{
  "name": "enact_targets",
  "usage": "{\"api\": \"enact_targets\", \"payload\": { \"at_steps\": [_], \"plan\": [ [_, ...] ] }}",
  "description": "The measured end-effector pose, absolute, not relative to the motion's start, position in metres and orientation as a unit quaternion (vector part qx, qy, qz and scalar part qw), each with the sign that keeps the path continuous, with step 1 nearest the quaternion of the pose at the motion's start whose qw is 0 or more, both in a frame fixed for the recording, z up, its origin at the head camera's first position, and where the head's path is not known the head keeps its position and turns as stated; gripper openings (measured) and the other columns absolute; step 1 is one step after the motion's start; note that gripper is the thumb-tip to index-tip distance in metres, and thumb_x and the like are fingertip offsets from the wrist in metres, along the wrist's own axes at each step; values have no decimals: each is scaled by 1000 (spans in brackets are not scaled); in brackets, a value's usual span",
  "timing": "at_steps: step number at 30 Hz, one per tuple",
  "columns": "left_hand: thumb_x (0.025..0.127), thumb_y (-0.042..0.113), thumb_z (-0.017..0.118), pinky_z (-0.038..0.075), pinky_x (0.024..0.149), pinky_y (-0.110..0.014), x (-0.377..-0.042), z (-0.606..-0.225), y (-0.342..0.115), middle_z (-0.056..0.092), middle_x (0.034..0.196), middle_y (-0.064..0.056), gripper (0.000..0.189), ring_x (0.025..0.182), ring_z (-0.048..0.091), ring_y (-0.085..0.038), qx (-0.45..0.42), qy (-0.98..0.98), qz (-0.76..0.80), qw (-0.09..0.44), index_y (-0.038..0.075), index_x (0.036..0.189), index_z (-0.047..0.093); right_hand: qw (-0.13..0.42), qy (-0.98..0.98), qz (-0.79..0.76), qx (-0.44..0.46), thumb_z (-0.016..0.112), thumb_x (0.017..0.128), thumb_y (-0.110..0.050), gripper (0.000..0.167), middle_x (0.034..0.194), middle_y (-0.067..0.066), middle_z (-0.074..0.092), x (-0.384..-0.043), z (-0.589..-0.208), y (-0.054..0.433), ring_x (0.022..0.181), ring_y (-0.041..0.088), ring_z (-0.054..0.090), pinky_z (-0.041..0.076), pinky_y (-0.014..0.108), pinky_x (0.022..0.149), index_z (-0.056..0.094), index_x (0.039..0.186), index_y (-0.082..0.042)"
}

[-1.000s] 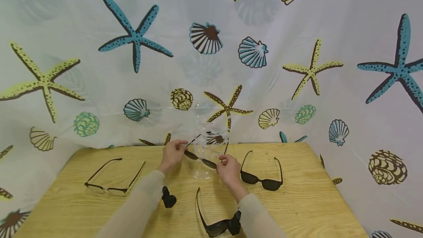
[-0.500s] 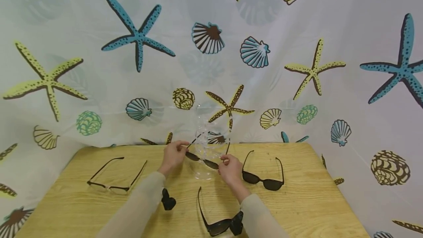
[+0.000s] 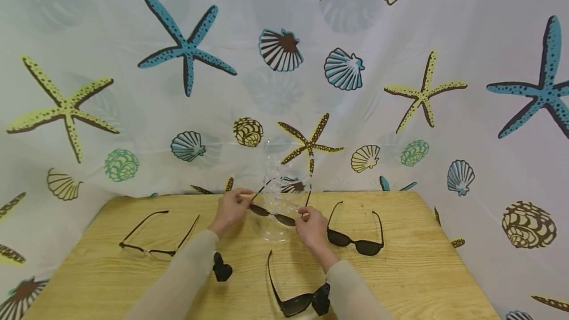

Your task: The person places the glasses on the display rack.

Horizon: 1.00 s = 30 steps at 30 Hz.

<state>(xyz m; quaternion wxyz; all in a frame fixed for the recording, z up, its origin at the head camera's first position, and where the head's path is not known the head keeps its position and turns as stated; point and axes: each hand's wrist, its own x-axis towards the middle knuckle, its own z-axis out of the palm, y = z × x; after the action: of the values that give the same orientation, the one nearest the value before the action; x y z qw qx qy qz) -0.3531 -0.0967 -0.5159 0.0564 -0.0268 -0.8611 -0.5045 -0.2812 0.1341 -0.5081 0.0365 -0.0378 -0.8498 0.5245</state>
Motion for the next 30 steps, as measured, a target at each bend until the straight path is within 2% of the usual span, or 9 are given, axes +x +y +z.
{"api": "enact_targets", "payload": {
  "at_steps": [5, 13, 19, 22, 27, 30],
  "plan": [
    [104, 5, 59, 51, 62, -29, -351, -514, -99, 78, 110, -24, 32, 85, 76, -37, -30, -864, -499, 60, -1, 133, 70, 38, -851, 523, -30, 56, 102, -2, 33, 101, 23, 75, -280, -505, 136, 81, 34, 77, 59, 31, 59, 67, 133, 4],
    [104, 6, 61, 59, 70, -35, -351, -516, -101, 79, 110, -21, 32, 91, 78, -30, -36, -865, -497, 55, 0, 134, 69, 42, -848, 527, -21, 56, 102, -2, 34, 99, 24, 75, -280, -507, 138, 81, 37, 76, 58, 31, 57, 68, 133, 5],
    [104, 6, 61, 49, 62, -29, -352, -516, -100, 79, 112, -22, 34, 85, 76, -37, -37, -863, -503, 40, 2, 136, 68, 51, -847, 529, -17, 56, 102, -2, 33, 99, 23, 75, -280, -508, 139, 80, 37, 76, 59, 33, 59, 68, 132, 5],
    [104, 3, 59, 45, 59, -27, -352, -516, -99, 78, 111, -24, 35, 85, 75, -40, -44, -864, -500, 39, -1, 137, 67, 52, -847, 529, -21, 56, 102, -3, 32, 99, 22, 74, -280, -508, 140, 83, 39, 77, 60, 32, 59, 69, 130, 6],
    [105, 4, 59, 47, 61, -27, -353, -514, -95, 78, 112, -22, 34, 90, 76, -36, -38, -865, -499, 40, 0, 138, 66, 58, -856, 513, -20, 57, 101, -3, 29, 97, 21, 75, -279, -511, 140, 80, 35, 77, 54, 27, 54, 71, 126, 7],
    [105, 6, 61, 47, 61, -27, -356, -514, -93, 79, 113, -21, 34, 83, 75, -33, -28, -864, -500, 41, 3, 137, 68, 57, -859, 508, -20, 58, 101, -2, 27, 95, 21, 76, -279, -512, 139, 77, 31, 76, 50, 25, 52, 72, 122, 6]
  ]
}}
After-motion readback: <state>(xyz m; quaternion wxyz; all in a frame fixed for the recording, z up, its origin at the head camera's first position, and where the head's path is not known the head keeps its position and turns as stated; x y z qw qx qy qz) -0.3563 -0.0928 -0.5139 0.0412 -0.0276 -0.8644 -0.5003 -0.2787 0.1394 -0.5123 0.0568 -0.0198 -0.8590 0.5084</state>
